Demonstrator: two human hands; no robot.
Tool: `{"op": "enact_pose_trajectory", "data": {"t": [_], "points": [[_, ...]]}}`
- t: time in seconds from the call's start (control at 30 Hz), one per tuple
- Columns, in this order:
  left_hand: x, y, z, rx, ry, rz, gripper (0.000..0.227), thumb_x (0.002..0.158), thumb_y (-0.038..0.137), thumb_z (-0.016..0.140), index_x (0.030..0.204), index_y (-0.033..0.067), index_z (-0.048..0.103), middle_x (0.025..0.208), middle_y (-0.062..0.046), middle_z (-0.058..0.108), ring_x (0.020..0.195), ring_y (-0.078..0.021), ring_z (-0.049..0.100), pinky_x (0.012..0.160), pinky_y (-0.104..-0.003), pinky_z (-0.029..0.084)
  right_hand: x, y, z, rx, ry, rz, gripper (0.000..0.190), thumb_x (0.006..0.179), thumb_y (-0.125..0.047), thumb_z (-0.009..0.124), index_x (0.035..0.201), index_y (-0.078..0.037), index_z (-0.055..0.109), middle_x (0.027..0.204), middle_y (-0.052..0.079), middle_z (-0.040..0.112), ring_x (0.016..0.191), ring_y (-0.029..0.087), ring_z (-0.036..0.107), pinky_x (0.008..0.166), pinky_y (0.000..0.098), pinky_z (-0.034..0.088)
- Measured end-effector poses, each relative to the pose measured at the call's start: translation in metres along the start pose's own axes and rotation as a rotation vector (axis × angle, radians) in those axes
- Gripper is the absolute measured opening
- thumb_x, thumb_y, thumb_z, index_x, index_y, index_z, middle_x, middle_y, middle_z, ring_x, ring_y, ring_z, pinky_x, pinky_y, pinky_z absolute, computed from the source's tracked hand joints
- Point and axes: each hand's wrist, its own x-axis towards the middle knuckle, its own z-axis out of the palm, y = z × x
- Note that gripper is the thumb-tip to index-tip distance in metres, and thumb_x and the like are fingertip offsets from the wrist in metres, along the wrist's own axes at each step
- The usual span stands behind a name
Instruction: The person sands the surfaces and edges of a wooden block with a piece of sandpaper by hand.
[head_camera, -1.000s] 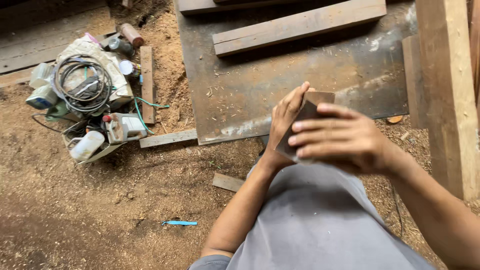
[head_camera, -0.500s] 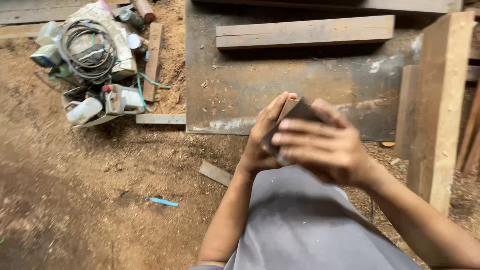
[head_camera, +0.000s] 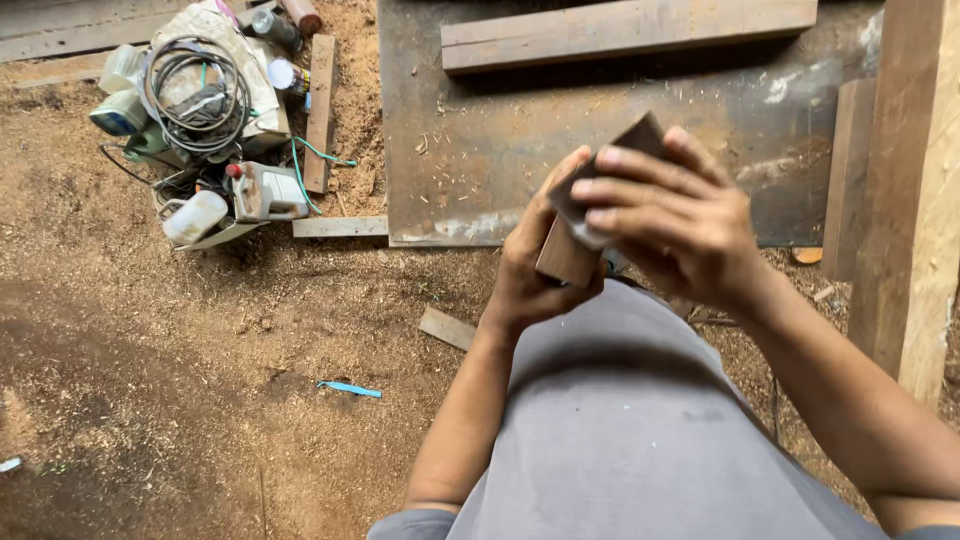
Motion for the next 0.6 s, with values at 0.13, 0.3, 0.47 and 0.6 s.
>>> {"op": "enact_pose_trajectory", "data": {"t": [0.13,0.3,0.47,0.6], "points": [[0.006,-0.007,-0.001,-0.027,-0.007,0.048,0.089,0.089,0.022,0.083,0.162,0.0084,0.033,0.164,-0.015,0.042,0.153,-0.0273,0.046,0.129,-0.038,0.043,0.000,-0.019,0.004,-0.002,-0.047,-0.065,0.008,0.095,-0.023,0.070,0.098,-0.021,0.078,0.121,0.002,0.077,0.128,0.019,0.062,0.123,0.0471,0.027],[-0.001,-0.004,0.007,0.032,0.047,0.014,0.081,0.087,0.013,0.087,0.157,0.0100,0.045,0.153,-0.013,0.056,0.140,-0.0238,0.061,0.118,-0.033,0.053,-0.007,0.004,0.010,0.162,0.193,0.184,0.005,0.106,-0.013,0.067,0.106,-0.013,0.072,0.122,0.005,0.075,0.133,0.021,0.064,0.129,0.0409,0.031],[0.004,0.006,-0.002,-0.080,0.126,0.008,0.077,0.086,0.006,0.085,0.154,0.0094,0.049,0.152,-0.014,0.056,0.139,-0.0263,0.060,0.119,-0.035,0.053,-0.015,-0.001,0.030,0.797,0.542,0.651,0.011,0.111,-0.005,0.057,0.117,-0.007,0.066,0.136,0.015,0.070,0.119,0.020,0.066,0.103,0.0347,0.050],[0.007,0.007,-0.004,-0.104,0.160,-0.007,0.073,0.084,0.012,0.092,0.146,0.0086,0.054,0.153,-0.012,0.060,0.134,-0.0232,0.065,0.113,-0.033,0.058,-0.023,-0.010,0.042,0.902,0.554,0.558,0.009,0.115,-0.008,0.055,0.121,-0.007,0.061,0.142,0.021,0.063,0.138,0.022,0.061,0.124,0.0371,0.045]]}}
